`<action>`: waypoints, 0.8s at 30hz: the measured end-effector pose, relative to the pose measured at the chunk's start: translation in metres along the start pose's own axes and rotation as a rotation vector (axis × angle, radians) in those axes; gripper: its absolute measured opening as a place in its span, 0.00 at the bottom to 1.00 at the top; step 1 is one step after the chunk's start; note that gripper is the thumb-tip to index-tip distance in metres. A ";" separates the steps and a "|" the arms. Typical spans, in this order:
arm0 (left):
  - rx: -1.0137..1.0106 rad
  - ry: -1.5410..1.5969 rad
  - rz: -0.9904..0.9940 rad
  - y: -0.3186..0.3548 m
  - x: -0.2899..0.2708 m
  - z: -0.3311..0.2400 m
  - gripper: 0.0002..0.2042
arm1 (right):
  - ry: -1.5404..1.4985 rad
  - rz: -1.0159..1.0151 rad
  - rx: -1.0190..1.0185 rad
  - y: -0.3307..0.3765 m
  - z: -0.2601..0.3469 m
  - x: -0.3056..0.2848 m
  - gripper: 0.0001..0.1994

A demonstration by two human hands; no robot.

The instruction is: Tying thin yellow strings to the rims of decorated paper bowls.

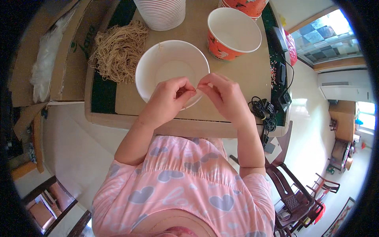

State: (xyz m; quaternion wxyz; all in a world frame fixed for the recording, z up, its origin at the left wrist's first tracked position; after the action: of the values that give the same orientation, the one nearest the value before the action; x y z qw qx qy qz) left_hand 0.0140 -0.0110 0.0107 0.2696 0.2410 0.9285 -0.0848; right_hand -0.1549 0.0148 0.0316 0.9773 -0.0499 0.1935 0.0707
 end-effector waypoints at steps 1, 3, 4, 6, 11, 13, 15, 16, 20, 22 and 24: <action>-0.014 0.011 0.002 0.001 0.000 0.001 0.06 | -0.043 -0.033 0.036 0.000 -0.003 -0.003 0.01; -0.027 0.023 0.005 0.000 0.000 -0.001 0.06 | -0.288 -0.267 0.087 -0.002 -0.007 -0.016 0.04; -0.040 0.044 0.001 0.000 -0.001 -0.002 0.06 | -0.247 -0.259 0.058 -0.003 -0.004 -0.024 0.09; -0.057 0.059 -0.003 0.000 -0.001 -0.001 0.06 | -0.136 -0.145 -0.003 -0.004 0.002 -0.021 0.10; -0.053 0.066 0.013 -0.001 -0.001 -0.002 0.06 | -0.014 0.051 -0.064 -0.008 0.009 -0.004 0.13; -0.055 0.069 0.005 -0.001 0.001 -0.002 0.06 | 0.011 0.072 -0.052 -0.007 0.007 -0.006 0.10; -0.054 0.073 -0.005 -0.001 0.002 -0.001 0.06 | 0.013 0.053 -0.086 -0.006 0.004 -0.007 0.06; -0.051 0.079 -0.007 0.000 0.003 0.000 0.06 | 0.012 0.054 -0.087 -0.006 0.005 -0.006 0.06; -0.052 0.058 -0.027 0.000 0.002 0.000 0.07 | 0.048 0.054 -0.085 -0.007 0.004 -0.006 0.04; 0.010 -0.015 -0.051 0.001 -0.014 -0.008 0.08 | 0.033 0.033 -0.089 -0.007 0.004 -0.006 0.04; 0.070 -0.215 0.017 0.005 -0.030 -0.002 0.10 | 0.021 0.033 -0.042 -0.007 0.003 -0.005 0.04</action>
State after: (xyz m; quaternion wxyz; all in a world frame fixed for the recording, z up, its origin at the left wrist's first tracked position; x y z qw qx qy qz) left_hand 0.0371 -0.0180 0.0285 0.3598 0.2474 0.8886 -0.1403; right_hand -0.1576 0.0080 0.0371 0.9726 -0.0682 0.2031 0.0902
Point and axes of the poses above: each hand's wrist, its own y-axis away from the middle knuckle, its own x-axis out of the palm, z = x × y, the point moved 3 cm from there along -y, towards the middle knuckle, and after that the axes turned 11 degrees about -y, right-handed, at the moved point
